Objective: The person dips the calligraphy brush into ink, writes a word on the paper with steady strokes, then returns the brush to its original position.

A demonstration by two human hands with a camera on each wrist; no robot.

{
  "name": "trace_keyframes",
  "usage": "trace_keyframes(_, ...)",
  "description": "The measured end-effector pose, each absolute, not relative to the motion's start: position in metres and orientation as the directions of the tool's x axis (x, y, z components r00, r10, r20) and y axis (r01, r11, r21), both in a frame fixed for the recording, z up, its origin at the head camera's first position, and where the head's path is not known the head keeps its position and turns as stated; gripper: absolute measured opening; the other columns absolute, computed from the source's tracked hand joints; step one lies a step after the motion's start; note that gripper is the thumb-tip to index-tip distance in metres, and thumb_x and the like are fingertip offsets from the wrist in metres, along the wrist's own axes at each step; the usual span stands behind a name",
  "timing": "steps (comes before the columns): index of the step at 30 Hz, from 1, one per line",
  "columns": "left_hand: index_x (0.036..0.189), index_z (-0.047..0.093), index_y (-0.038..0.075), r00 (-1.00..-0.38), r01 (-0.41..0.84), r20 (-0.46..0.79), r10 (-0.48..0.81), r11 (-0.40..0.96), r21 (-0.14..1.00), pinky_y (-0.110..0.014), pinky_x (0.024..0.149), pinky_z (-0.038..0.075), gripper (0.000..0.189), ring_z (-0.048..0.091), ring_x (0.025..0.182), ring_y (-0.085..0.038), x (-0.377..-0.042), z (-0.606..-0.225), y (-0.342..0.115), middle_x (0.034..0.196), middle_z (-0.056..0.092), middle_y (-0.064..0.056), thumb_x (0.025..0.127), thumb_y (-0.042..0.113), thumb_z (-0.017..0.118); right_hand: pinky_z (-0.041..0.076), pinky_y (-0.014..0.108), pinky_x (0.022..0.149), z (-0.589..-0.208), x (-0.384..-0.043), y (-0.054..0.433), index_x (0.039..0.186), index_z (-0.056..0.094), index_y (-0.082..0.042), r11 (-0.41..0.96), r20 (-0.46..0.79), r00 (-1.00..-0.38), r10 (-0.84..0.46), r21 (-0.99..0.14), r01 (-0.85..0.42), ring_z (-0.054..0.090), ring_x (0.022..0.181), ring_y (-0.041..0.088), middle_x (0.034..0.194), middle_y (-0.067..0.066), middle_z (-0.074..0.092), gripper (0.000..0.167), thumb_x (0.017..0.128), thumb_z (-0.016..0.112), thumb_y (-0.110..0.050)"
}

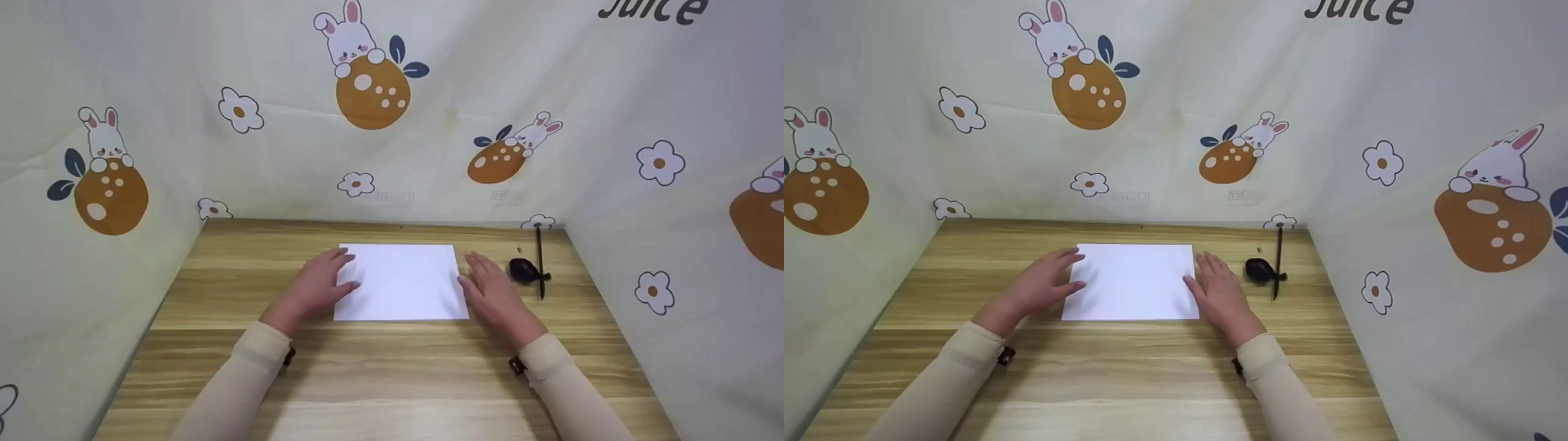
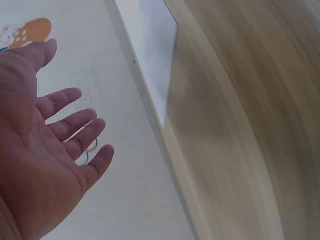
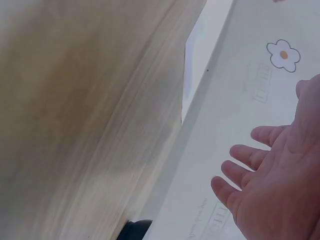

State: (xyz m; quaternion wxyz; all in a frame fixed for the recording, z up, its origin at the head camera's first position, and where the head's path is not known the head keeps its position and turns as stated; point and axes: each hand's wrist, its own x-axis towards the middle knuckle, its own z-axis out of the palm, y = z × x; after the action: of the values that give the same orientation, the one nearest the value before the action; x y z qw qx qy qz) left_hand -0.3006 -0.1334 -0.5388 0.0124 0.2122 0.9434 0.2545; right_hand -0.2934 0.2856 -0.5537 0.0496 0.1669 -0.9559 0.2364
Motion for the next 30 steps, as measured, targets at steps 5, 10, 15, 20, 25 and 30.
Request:
trace_keyframes(5,0.16,0.056,0.005,-0.875,0.449,0.065,0.48,0.752,0.483,-0.061,0.13,0.031,0.072,0.04,0.159,-0.044,-0.307,-0.551,-0.149,0.171,0.045,-0.021,0.103,0.043,0.078,0.023,0.062,0.133,-0.551,-0.28,0.29,0.171,0.041,-0.009,0.81,0.149,-0.948,-0.28,-0.493,-0.317,0.031,0.163,0.043,0.177,0.016,0.037,0.069,0.117,0.05,-0.05)
trace_keyframes(10,0.166,0.05,0.007,-0.853,0.451,-0.022,0.521,0.758,0.471,-0.058,0.132,0.029,0.081,0.036,0.162,-0.041,-0.309,-0.561,-0.156,0.176,0.038,-0.017,0.101,0.045,0.081,0.024,0.062,0.133,-0.551,-0.275,0.294,0.172,0.04,-0.009,0.81,0.142,-0.949,-0.282,-0.495,-0.315,0.031,0.163,0.044,0.176,0.018,0.037,0.064,0.118,0.051,-0.043)
trace_keyframes(15,0.169,0.045,0.008,-0.853,0.423,-0.085,0.515,0.778,0.465,-0.056,0.132,0.029,0.088,0.033,0.164,-0.039,-0.308,-0.564,-0.157,0.179,0.033,-0.015,0.099,0.046,0.083,0.027,0.064,0.131,-0.55,-0.272,0.296,0.169,0.044,-0.004,0.802,0.154,-0.943,-0.294,-0.498,-0.331,0.034,0.161,0.046,0.174,0.022,0.04,0.063,0.118,0.052,-0.041)
trace_keyframes(20,0.172,0.041,0.009,-0.848,0.413,-0.122,0.515,0.789,0.455,-0.058,0.133,0.026,0.097,0.027,0.166,-0.04,-0.308,-0.563,-0.159,0.181,0.029,-0.014,0.096,0.049,0.086,0.026,0.063,0.131,-0.551,-0.271,0.297,0.17,0.042,-0.004,0.813,0.133,-0.944,-0.302,-0.481,-0.328,0.034,0.161,0.046,0.174,0.023,0.039,0.066,0.119,0.047,-0.046)
trace_keyframes(25,0.172,0.04,0.006,-0.833,0.44,-0.135,0.536,0.791,0.425,-0.061,0.132,0.025,0.102,0.026,0.166,-0.044,-0.308,-0.565,-0.161,0.181,0.029,-0.016,0.094,0.054,0.086,0.025,0.064,0.131,-0.549,-0.268,0.299,0.171,0.04,-0.005,0.807,0.102,-0.95,-0.296,-0.505,-0.306,0.031,0.162,0.047,0.175,0.024,0.037,0.067,0.118,0.048,-0.045)
trace_keyframes(30,0.171,0.04,0.005,-0.833,0.442,-0.15,0.533,0.803,0.4,-0.064,0.132,0.025,0.102,0.026,0.165,-0.045,-0.308,-0.564,-0.16,0.18,0.03,-0.018,0.094,0.054,0.086,0.025,0.065,0.131,-0.549,-0.268,0.302,0.171,0.04,-0.004,0.807,0.105,-0.951,-0.29,-0.507,-0.301,0.031,0.162,0.047,0.175,0.023,0.037,0.068,0.118,0.048,-0.047)
